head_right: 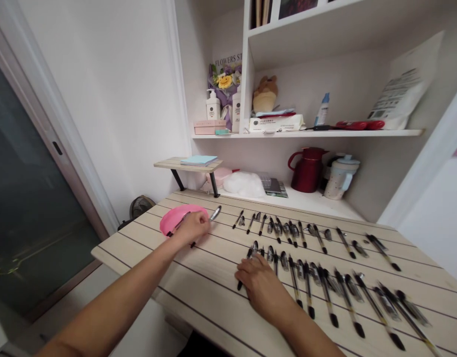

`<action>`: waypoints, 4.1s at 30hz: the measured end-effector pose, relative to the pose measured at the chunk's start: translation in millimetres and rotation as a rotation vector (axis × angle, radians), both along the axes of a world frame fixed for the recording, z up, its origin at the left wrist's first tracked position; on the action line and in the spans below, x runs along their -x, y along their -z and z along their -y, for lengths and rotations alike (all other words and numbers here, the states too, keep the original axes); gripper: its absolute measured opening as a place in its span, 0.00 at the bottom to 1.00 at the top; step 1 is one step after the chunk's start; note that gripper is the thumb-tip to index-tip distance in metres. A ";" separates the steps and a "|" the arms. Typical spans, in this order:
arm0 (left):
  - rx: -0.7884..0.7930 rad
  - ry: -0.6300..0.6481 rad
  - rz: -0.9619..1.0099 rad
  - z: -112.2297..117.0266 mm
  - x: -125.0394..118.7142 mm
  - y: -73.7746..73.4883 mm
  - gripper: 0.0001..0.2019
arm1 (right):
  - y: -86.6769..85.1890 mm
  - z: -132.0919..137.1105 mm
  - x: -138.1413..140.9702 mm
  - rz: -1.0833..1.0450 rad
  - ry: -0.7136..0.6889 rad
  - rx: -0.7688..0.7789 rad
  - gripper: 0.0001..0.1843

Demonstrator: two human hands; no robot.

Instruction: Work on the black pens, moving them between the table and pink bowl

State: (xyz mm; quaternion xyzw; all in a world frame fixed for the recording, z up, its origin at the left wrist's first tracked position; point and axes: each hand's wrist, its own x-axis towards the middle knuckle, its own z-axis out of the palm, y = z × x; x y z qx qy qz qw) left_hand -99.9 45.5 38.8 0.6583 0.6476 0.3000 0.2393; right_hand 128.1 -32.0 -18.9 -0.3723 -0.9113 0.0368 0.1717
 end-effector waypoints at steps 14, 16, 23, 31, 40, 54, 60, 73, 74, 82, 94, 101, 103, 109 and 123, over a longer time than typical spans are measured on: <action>0.070 0.324 0.662 38.5 -88.1 60.1 0.07 | -8.3 -57.4 19.5 -1.143 0.506 0.512 0.20; 0.141 0.320 0.686 39.4 -85.7 62.5 0.07 | -3.7 -58.2 20.6 -1.204 0.484 0.554 0.21; 0.322 0.436 0.613 38.5 -75.5 61.7 0.16 | 4.1 -64.4 2.5 -1.348 0.466 0.650 0.20; 0.306 0.225 0.799 38.0 -73.2 53.7 0.14 | -5.0 -70.3 -24.0 -1.160 0.615 0.393 0.24; 0.274 0.037 0.992 32.6 -66.3 51.1 0.15 | -22.5 -53.0 28.6 0.054 0.547 0.189 0.17; 0.331 0.109 0.977 32.1 -70.2 59.2 0.14 | -20.9 -75.2 -0.2 -0.232 0.661 0.210 0.15; 0.374 0.046 0.949 29.5 -78.2 64.4 0.11 | 0.6 -74.4 -0.6 -0.690 0.581 0.385 0.14; 0.315 0.199 0.970 32.0 -81.4 63.0 0.10 | -2.9 -63.0 16.0 -1.109 0.479 0.653 0.21; 0.306 0.203 0.955 32.7 -82.2 63.1 0.09 | -3.2 -62.0 17.6 -1.138 0.473 0.670 0.20; 0.367 0.340 0.960 36.7 -81.2 60.1 0.10 | -6.9 -58.3 20.8 -1.281 0.372 0.762 0.16; 0.456 0.394 1.027 38.1 -77.8 58.5 0.13 | -11.4 -55.5 15.0 -1.232 0.234 0.919 0.16; 0.475 0.408 1.039 38.2 -78.3 59.7 0.12 | -12.0 -55.0 14.9 -1.158 0.269 0.933 0.19; 0.486 0.405 1.047 38.0 -78.4 60.2 0.11 | -11.2 -55.9 14.2 -1.177 0.243 0.930 0.18; 0.517 0.429 1.082 37.8 -76.1 56.8 0.11 | -12.7 -53.2 16.3 -1.295 0.087 1.030 0.17; 0.622 0.431 1.155 38.0 -71.6 55.1 0.10 | -14.8 -54.2 10.7 -1.249 0.130 1.007 0.15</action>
